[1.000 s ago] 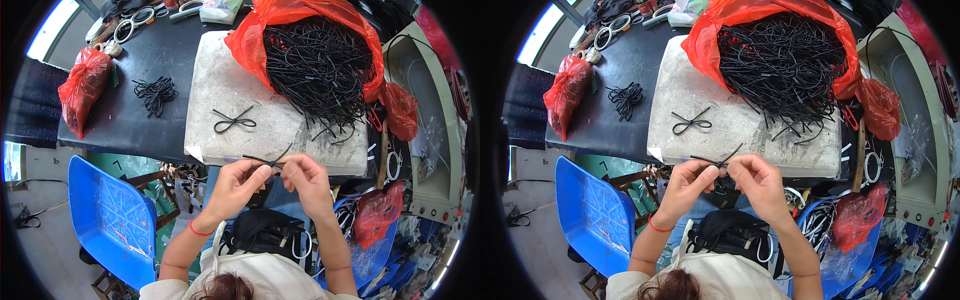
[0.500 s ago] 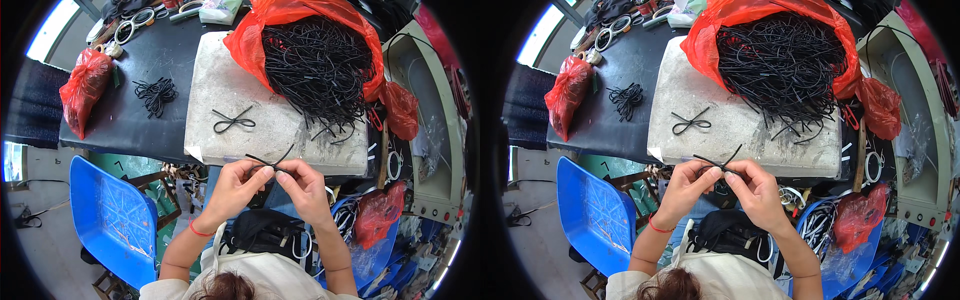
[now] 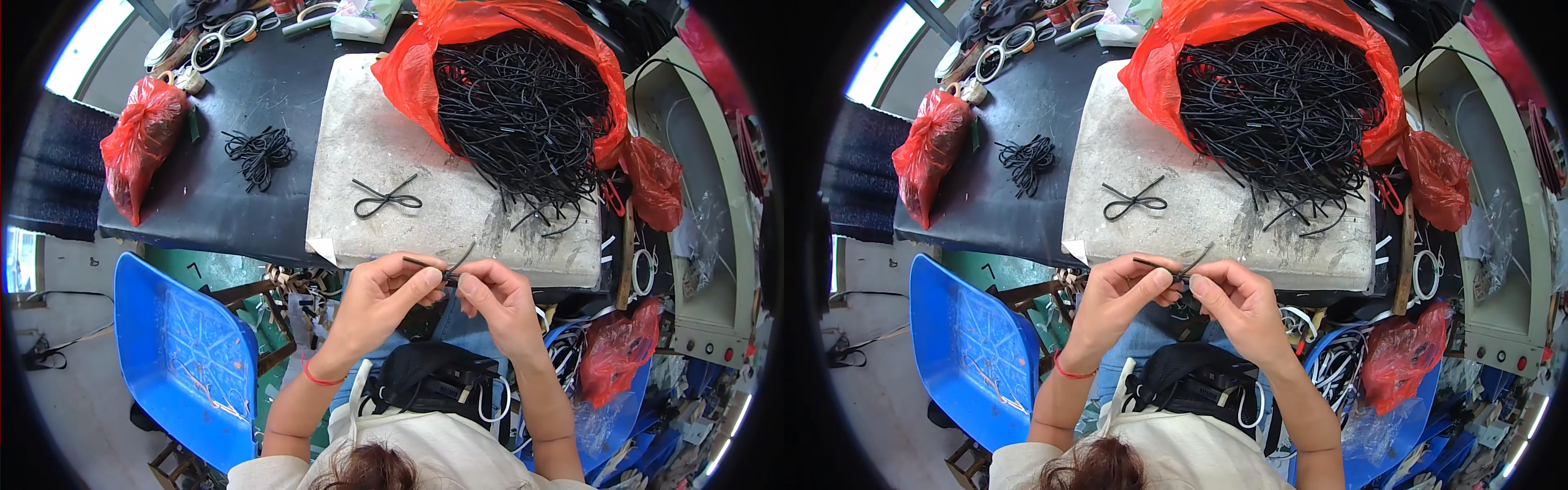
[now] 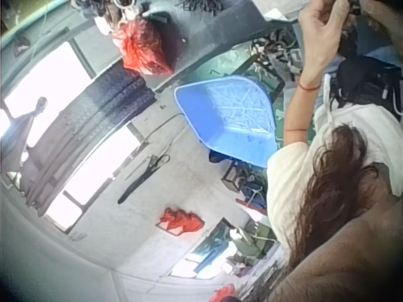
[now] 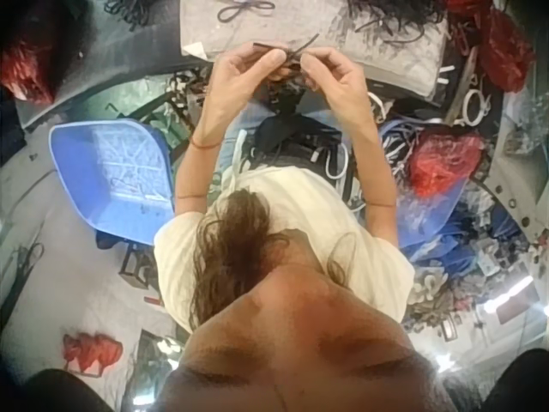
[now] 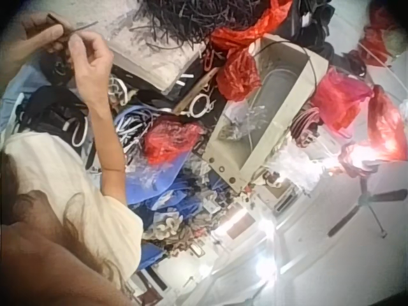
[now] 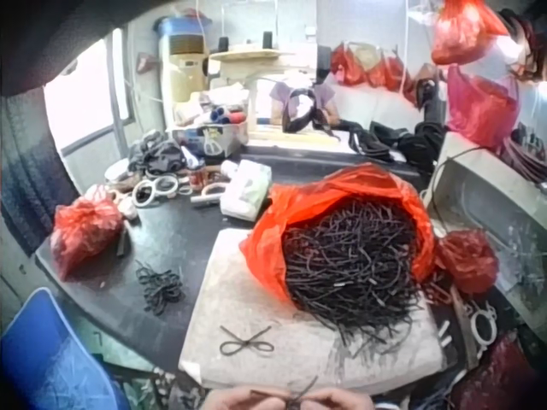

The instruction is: The person repeatedly picks up black cables from a red bag and ties them into figure-eight shapes by hand. The tied cables are placed on a white cloth on the table. The person continues this repetitive tying process throughout the video.

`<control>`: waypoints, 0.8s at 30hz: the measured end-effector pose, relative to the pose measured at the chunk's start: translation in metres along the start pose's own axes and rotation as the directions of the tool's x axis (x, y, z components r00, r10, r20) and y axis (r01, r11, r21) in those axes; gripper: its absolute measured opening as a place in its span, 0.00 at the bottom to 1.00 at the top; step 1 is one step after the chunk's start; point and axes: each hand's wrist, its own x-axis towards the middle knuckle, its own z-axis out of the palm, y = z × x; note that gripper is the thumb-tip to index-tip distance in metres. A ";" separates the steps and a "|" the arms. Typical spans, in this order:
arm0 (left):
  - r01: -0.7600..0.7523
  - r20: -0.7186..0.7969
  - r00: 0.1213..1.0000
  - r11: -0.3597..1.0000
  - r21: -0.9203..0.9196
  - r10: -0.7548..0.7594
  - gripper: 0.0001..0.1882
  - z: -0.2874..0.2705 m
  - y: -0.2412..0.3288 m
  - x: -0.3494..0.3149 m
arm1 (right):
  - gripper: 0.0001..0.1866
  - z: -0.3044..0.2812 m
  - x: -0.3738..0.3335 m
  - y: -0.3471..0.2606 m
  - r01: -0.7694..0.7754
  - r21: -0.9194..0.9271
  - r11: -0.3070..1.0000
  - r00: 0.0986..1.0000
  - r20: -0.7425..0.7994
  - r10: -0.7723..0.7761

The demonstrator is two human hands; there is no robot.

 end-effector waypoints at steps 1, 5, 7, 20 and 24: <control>-0.013 -0.023 1.000 1.000 0.006 0.013 0.10 0.003 -0.001 0.001 | 0.08 0.002 0.002 -0.001 0.006 -0.004 1.000 1.000 -0.009 -0.006; -0.025 -0.092 0.995 0.999 0.034 0.028 0.09 0.003 -0.004 -0.002 | 0.07 0.009 0.009 -0.001 0.027 -0.065 0.998 1.000 0.000 -0.027; 0.069 -0.088 0.994 0.997 0.036 -0.065 0.09 0.003 -0.003 0.002 | 0.07 0.017 0.002 0.006 0.396 -0.529 0.750 0.885 0.001 -0.466; 0.036 -0.109 0.993 0.992 -0.125 -0.050 0.32 -0.004 0.002 0.000 | 0.25 -0.001 0.010 0.002 0.023 0.095 0.995 0.999 0.025 -0.025; 0.068 -0.114 0.990 0.992 -0.107 -0.080 0.40 -0.006 0.002 0.000 | 0.27 0.000 0.011 0.001 0.040 0.044 0.998 0.999 0.000 -0.040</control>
